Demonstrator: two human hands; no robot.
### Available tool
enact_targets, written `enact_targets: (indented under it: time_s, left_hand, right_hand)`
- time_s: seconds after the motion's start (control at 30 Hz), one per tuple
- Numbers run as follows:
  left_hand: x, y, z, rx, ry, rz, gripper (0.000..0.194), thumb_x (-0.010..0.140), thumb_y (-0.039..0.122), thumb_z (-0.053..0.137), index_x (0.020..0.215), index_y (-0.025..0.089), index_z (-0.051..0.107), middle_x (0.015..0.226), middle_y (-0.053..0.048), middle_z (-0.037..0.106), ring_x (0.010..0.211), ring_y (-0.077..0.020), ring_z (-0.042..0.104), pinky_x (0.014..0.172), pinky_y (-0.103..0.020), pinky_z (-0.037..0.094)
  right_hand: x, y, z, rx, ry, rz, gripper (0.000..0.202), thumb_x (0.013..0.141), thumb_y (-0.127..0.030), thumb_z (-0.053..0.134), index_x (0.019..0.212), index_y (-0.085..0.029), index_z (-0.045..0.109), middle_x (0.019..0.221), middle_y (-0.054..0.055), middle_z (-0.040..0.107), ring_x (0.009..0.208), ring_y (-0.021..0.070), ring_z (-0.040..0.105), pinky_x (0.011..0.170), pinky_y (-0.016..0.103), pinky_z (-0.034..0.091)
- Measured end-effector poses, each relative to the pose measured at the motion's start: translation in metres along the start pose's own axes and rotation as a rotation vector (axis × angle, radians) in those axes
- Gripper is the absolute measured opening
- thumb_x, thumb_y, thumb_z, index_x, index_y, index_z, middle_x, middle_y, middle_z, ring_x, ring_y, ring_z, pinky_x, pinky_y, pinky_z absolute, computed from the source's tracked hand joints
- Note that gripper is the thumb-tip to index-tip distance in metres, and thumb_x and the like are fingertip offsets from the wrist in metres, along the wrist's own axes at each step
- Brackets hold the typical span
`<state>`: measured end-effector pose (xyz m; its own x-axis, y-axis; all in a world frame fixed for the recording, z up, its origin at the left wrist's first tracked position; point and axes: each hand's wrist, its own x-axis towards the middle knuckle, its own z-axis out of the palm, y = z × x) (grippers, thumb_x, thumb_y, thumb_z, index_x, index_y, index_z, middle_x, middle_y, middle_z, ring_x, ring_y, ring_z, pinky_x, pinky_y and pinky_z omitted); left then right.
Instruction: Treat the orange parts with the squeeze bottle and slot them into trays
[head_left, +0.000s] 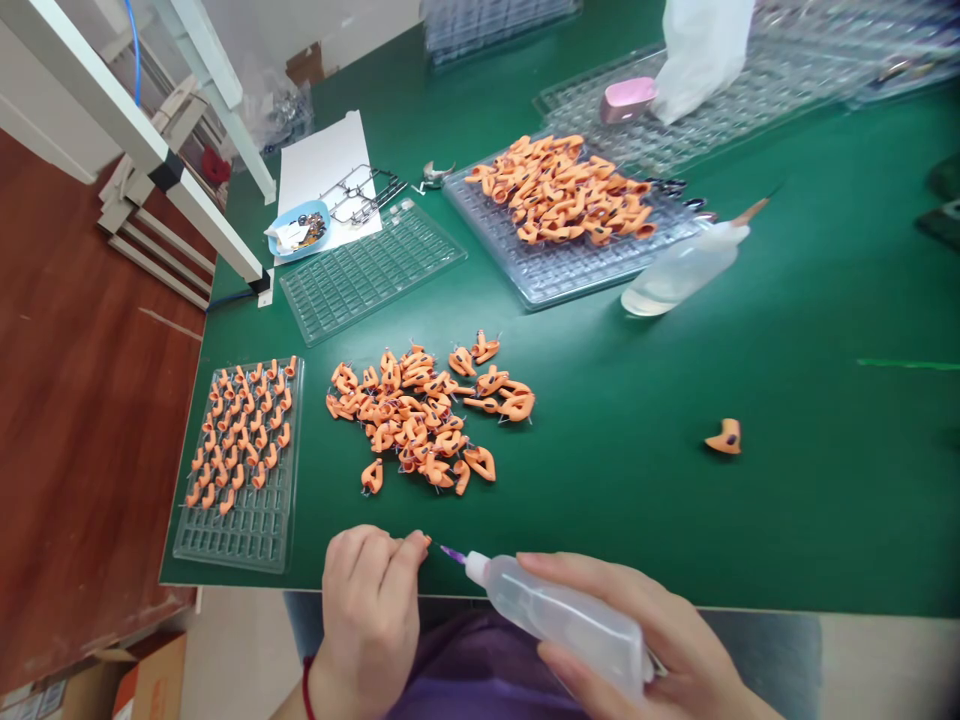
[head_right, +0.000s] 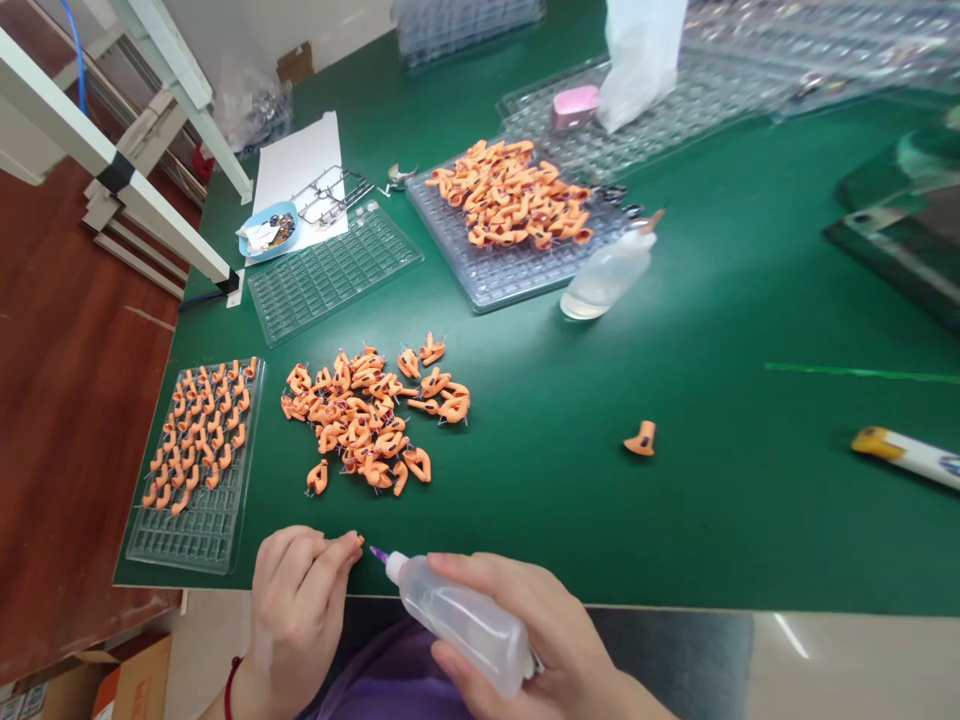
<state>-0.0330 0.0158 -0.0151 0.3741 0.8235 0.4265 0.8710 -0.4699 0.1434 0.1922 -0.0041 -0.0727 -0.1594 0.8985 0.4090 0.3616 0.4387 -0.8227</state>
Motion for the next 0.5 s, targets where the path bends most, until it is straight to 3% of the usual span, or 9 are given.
enact_targets:
  time_s: [0.37, 0.5]
  left_hand:
    - [0.0019, -0.0013, -0.0003, 0.003, 0.012, -0.020, 0.016, 0.093, 0.007, 0.059, 0.100, 0.017, 0.069, 0.074, -0.001, 0.065, 0.074, -0.0167, 0.062, 0.072, -0.031, 0.050]
    - [0.0030, 0.0011, -0.0024, -0.109, 0.031, -0.074, 0.015, 0.092, 0.009, 0.061, 0.099, 0.019, 0.069, 0.077, -0.001, 0.067, 0.076, -0.0158, 0.063, 0.073, -0.030, 0.050]
  right_hand:
    - [0.0033, -0.0007, -0.0033, 0.038, 0.014, 0.010, 0.044, 0.082, -0.023, 0.069, 0.125, -0.028, 0.063, 0.099, 0.007, 0.079, 0.077, 0.0246, 0.077, 0.073, 0.031, 0.064]
    - [0.0000, 0.0026, -0.0050, 0.172, 0.049, 0.117, 0.044, 0.085, -0.029, 0.075, 0.128, -0.031, 0.064, 0.100, 0.008, 0.079, 0.076, 0.0259, 0.078, 0.066, 0.029, 0.065]
